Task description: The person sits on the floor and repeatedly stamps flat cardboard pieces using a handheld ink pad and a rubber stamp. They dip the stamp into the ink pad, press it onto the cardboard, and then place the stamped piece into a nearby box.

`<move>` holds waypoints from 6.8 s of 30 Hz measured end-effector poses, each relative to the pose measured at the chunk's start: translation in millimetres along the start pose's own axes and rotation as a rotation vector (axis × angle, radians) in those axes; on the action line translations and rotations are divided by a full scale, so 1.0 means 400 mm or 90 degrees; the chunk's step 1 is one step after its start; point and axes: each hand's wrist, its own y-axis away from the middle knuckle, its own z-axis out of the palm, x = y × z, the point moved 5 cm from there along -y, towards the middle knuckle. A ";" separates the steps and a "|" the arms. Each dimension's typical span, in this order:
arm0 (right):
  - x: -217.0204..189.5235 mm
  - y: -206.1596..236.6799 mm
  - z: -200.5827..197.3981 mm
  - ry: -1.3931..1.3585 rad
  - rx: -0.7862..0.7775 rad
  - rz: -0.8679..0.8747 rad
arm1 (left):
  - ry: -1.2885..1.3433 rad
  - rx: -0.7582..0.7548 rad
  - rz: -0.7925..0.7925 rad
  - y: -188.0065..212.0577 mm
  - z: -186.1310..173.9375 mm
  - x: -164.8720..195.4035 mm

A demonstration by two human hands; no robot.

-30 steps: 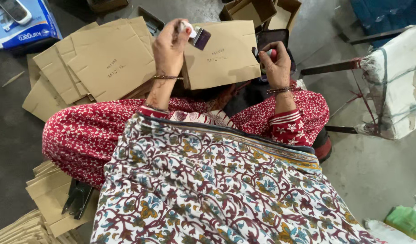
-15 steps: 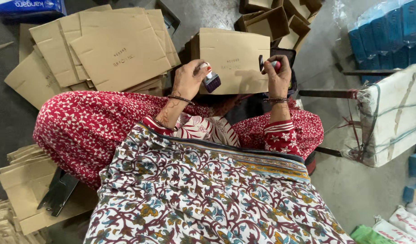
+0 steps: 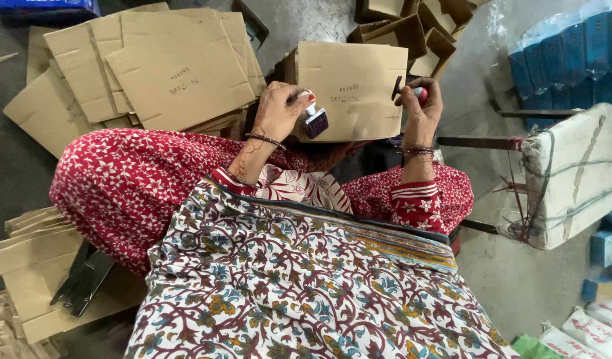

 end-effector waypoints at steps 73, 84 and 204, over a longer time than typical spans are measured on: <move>-0.002 0.035 -0.072 0.371 0.061 -0.053 | -0.072 0.061 0.037 -0.158 0.007 0.155; 0.067 0.009 0.006 0.202 -0.016 0.029 | 0.032 -0.031 -0.079 0.044 -0.006 0.001; 0.010 -0.088 0.427 -0.203 -0.115 0.097 | -0.068 0.342 -0.183 0.086 -0.421 -0.129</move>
